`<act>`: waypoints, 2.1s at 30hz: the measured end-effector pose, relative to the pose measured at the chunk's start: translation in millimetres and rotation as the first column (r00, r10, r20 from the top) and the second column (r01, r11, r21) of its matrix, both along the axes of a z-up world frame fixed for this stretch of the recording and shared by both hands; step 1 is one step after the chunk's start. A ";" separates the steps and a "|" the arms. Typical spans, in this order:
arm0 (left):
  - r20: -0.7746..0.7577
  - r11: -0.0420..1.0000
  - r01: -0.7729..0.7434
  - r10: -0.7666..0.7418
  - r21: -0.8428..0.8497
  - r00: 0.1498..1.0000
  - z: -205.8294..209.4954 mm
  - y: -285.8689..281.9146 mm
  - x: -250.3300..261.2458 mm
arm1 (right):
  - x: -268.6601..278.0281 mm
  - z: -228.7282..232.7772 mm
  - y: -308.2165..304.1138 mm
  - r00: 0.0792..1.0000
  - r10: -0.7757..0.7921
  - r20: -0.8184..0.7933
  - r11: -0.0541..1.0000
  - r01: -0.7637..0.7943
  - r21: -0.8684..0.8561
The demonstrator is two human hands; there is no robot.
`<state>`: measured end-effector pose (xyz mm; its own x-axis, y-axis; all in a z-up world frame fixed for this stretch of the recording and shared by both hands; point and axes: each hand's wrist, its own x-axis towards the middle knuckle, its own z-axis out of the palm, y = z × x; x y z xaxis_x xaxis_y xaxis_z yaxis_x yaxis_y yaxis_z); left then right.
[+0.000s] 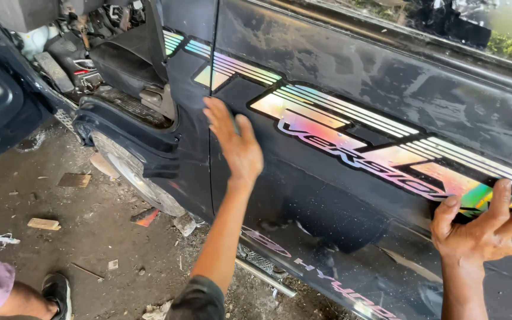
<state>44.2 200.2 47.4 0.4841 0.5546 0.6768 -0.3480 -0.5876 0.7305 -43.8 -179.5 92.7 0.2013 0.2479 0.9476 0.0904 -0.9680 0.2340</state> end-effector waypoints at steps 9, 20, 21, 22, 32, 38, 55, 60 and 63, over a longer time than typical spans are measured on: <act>0.014 0.991 0.090 -0.092 0.103 0.996 -8.4 6.4 -17.1 | 3.7 -4.1 -5.8 0.999 0.023 -0.026 1.000 -0.023 -0.001; -0.002 0.994 0.095 -0.095 0.057 0.995 -30.6 8.8 -14.2 | 6.4 -11.0 -11.6 0.998 0.025 -0.055 1.000 -0.024 0.020; 0.007 0.994 0.109 -0.109 0.034 0.994 -36.8 8.3 -13.3 | 5.0 -9.2 -8.1 0.999 0.021 -0.040 1.000 -0.020 0.022; 0.020 0.993 0.118 -0.118 0.007 0.993 -42.5 8.4 -11.9 | 5.7 -5.1 -3.9 1.000 0.021 -0.022 1.000 -0.021 0.019; 0.015 0.999 0.053 -0.053 -0.012 0.998 -26.8 6.6 -6.1 | 2.6 -3.7 -1.6 0.999 0.007 -0.048 1.000 -0.006 0.018; 0.009 1.000 0.014 -0.014 0.027 1.000 -23.8 -25.0 -16.8 | 3.5 -4.2 -7.2 0.999 0.010 -0.045 1.000 -0.010 -0.015; -0.026 0.994 -0.018 0.015 -0.110 1.000 21.5 3.2 -10.5 | 2.9 -4.5 -9.3 0.998 0.010 -0.059 1.000 -0.010 0.000; 0.044 0.994 0.005 -0.010 0.106 0.999 -56.3 -90.7 -22.7 | 4.8 -6.7 -12.2 0.995 0.054 -0.082 0.998 -0.052 0.028; -0.008 0.998 -0.040 0.040 0.054 0.999 -38.3 -41.7 -8.0 | 3.6 -5.0 -11.1 0.996 0.027 -0.080 1.000 -0.026 0.017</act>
<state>36.2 158.5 9.1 0.4684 0.5362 0.7023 -0.3173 -0.6397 0.7001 -40.2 -190.6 87.6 0.2704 0.2396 0.9325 0.1338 -0.9685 0.2100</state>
